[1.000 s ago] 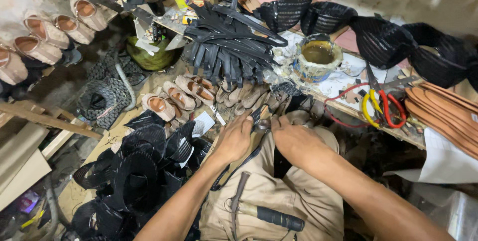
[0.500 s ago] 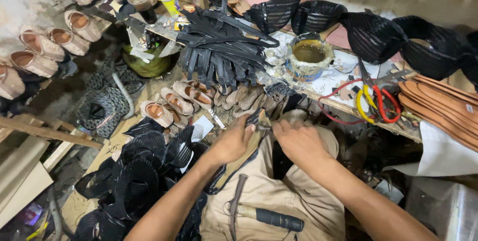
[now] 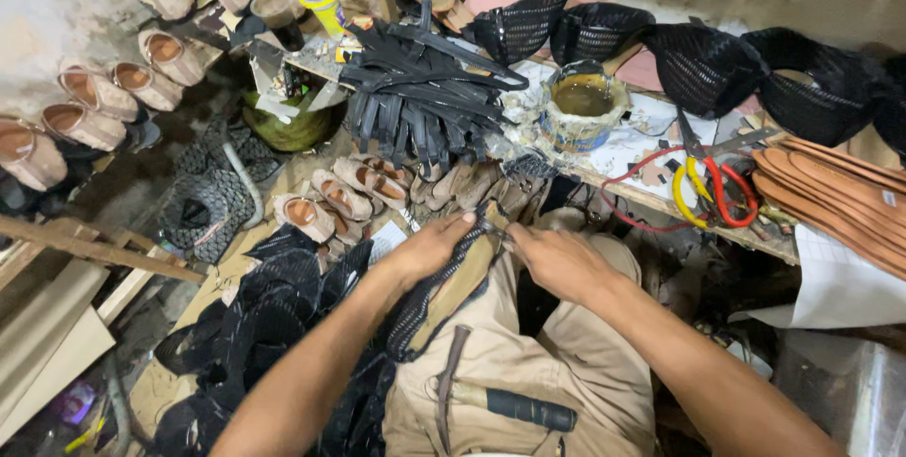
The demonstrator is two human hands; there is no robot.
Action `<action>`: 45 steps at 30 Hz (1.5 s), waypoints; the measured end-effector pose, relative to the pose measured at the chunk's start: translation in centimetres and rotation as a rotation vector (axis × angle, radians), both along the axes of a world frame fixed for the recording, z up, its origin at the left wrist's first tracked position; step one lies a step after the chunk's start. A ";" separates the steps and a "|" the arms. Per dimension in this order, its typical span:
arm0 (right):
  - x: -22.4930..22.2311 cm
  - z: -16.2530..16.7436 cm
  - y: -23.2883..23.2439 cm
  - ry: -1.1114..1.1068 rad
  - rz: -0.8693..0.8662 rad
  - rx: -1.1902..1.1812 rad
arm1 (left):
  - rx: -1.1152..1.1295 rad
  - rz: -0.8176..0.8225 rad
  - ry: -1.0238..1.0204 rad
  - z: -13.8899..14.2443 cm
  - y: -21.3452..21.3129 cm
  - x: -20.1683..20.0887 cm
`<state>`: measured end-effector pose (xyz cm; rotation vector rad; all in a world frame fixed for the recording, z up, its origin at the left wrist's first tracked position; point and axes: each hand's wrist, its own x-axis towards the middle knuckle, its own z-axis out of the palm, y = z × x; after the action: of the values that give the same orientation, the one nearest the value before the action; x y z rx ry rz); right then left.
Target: The person sits on the floor of a shoe workshop and attaches a black woven shoe upper to a sole. They take an upper from a pile, apply adhesive from a glue pot, press the upper onto the insole, fit and align the edges by hand, and use pliers and a hammer to secure and shape the assembled shoe.
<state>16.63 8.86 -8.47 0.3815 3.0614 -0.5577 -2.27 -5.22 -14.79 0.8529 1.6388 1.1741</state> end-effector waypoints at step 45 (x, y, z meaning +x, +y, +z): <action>0.6 10.5 -2.3 0.518 0.112 0.904 | 0.608 0.240 0.377 7.3 -0.1 1.8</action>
<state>17.24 6.56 2.07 0.0410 3.5972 0.9185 -0.45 -5.35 -7.52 1.3470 1.7348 1.8166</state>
